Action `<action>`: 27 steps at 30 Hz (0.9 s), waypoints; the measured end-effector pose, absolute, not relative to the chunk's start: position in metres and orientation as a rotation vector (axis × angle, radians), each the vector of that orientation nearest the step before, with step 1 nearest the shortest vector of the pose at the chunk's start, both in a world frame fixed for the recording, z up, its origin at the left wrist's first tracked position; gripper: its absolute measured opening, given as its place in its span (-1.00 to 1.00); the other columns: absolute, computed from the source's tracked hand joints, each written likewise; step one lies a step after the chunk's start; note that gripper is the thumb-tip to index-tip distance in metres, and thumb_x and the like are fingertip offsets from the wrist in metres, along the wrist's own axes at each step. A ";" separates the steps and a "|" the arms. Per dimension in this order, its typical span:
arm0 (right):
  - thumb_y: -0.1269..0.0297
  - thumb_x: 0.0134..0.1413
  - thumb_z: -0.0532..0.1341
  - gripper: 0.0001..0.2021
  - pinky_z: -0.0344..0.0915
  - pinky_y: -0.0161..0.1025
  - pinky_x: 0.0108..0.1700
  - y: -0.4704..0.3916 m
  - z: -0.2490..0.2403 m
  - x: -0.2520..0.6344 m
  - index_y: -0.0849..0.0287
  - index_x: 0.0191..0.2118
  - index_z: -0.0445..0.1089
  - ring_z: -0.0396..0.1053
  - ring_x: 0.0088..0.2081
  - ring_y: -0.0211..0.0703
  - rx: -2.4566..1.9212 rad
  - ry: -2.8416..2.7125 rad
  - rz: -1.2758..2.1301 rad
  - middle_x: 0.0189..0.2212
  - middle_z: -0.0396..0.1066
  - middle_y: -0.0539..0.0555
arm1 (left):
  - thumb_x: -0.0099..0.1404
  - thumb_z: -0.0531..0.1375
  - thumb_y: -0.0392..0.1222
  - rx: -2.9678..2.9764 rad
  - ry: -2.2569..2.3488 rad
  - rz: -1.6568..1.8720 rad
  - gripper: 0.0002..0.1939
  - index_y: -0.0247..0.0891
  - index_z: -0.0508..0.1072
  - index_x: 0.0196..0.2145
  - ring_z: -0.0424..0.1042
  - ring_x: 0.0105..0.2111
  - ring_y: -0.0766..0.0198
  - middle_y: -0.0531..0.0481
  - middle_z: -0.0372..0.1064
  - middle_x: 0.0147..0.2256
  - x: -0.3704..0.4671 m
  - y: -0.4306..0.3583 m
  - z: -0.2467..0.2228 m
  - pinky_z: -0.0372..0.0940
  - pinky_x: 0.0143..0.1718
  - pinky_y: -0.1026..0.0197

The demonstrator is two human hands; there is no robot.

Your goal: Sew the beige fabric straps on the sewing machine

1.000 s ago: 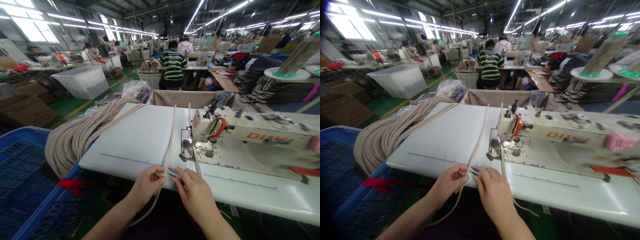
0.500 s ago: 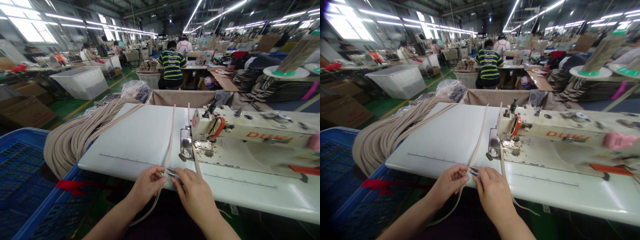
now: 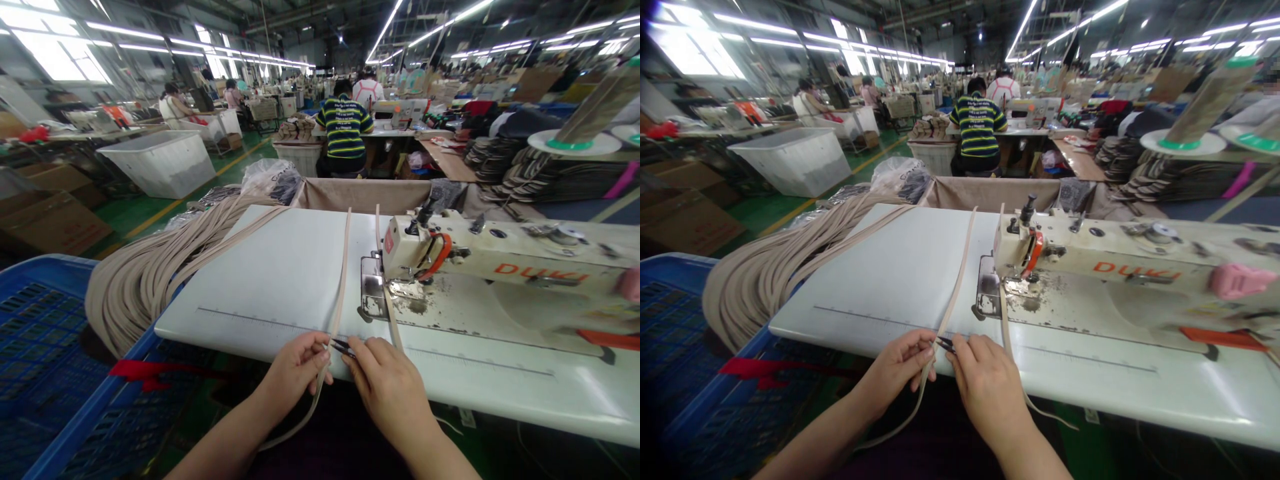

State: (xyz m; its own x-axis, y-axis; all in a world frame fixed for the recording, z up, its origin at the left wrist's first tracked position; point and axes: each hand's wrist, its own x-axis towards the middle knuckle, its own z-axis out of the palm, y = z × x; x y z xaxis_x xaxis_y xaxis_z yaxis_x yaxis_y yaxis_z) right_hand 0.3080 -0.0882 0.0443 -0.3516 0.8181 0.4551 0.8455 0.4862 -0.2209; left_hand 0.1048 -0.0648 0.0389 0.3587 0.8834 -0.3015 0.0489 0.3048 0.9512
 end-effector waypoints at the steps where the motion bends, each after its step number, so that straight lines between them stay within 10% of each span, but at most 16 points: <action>1: 0.23 0.45 0.08 -0.77 0.25 -0.13 -0.27 -0.088 0.044 0.309 0.17 0.04 0.40 0.36 -0.33 -0.05 -1.358 -2.225 -0.053 -0.34 0.41 0.09 | 0.29 0.27 0.25 1.121 1.054 0.720 -0.40 -0.36 0.39 -0.02 0.29 -0.62 0.36 -0.08 0.43 -0.43 0.105 -0.065 0.040 0.14 -0.58 0.32; 27: 0.17 0.42 0.10 -0.78 0.27 -0.15 -0.19 -0.083 0.032 0.312 0.10 -0.02 0.44 0.41 -0.24 -0.05 -1.339 -2.010 0.590 -0.26 0.48 0.10 | 0.22 0.32 0.20 1.063 1.052 0.722 -0.43 -0.35 0.47 -0.05 0.39 -0.59 0.34 -0.03 0.33 -0.35 0.108 -0.068 0.038 -0.03 -0.65 0.36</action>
